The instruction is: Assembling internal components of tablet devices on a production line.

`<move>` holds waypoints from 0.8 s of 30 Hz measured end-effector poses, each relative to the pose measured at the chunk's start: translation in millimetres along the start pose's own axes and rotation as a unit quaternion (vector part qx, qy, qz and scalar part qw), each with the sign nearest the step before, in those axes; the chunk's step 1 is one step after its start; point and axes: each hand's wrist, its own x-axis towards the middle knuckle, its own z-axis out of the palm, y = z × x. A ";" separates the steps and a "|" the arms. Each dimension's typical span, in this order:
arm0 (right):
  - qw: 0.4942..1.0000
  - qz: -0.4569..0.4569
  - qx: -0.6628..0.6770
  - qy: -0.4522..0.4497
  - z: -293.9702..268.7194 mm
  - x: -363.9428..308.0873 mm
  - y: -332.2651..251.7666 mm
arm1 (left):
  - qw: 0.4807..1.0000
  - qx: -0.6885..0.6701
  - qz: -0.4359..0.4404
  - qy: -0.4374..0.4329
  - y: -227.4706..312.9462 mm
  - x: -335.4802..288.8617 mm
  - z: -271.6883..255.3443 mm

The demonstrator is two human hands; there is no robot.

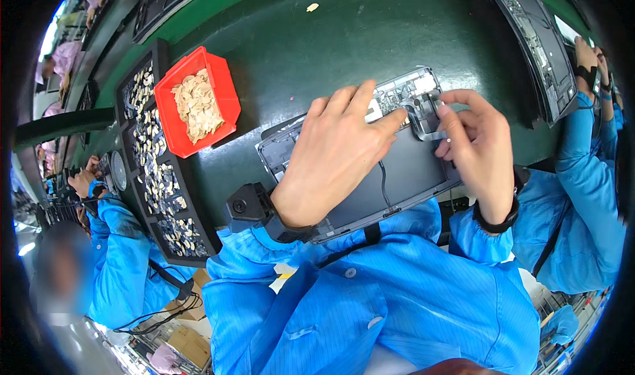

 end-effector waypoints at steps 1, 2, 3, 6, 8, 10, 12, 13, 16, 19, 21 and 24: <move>0.999 0.024 0.026 -0.017 -7.7 3.4 4.0 | 1.000 -0.008 0.002 0.000 -1.4 0.9 -0.1; 0.998 0.025 0.053 -0.023 -10.9 3.7 6.1 | 1.000 -0.016 0.003 0.001 -2.1 2.0 -0.5; 0.996 0.026 0.080 -0.028 -13.3 3.6 8.2 | 1.000 -0.015 0.007 0.000 -1.3 4.0 -2.7; 0.988 0.031 0.148 -0.040 -17.3 3.9 16.8 | 0.997 0.000 0.068 0.036 5.0 11.7 -5.3; 0.983 0.030 0.175 -0.054 -13.7 4.0 20.9 | 0.980 -0.152 0.087 0.093 17.3 14.9 1.7; 0.977 0.029 0.201 -0.067 -14.7 5.9 24.3 | 0.975 -0.178 0.104 0.083 20.9 19.1 10.3; 0.967 0.027 0.240 -0.085 -20.0 8.2 28.9 | 0.964 -0.215 0.125 0.096 21.3 25.7 17.1; 0.966 0.028 0.242 -0.083 -21.3 8.6 31.8 | 0.964 -0.215 0.127 0.093 19.9 28.1 18.5; 0.964 -0.002 0.263 -0.029 -27.6 10.5 39.5 | 0.965 -0.220 0.131 0.062 17.6 32.3 19.9; 0.969 0.005 0.246 0.000 -37.4 13.2 45.5 | 0.973 -0.170 0.145 0.063 22.8 34.4 20.4; 0.970 0.009 0.245 0.004 -39.2 13.6 48.4 | 0.978 -0.152 0.140 0.037 27.4 37.5 19.1; 0.969 0.013 0.247 0.005 -37.7 13.3 53.8 | 0.977 -0.144 0.146 0.050 27.0 39.7 23.9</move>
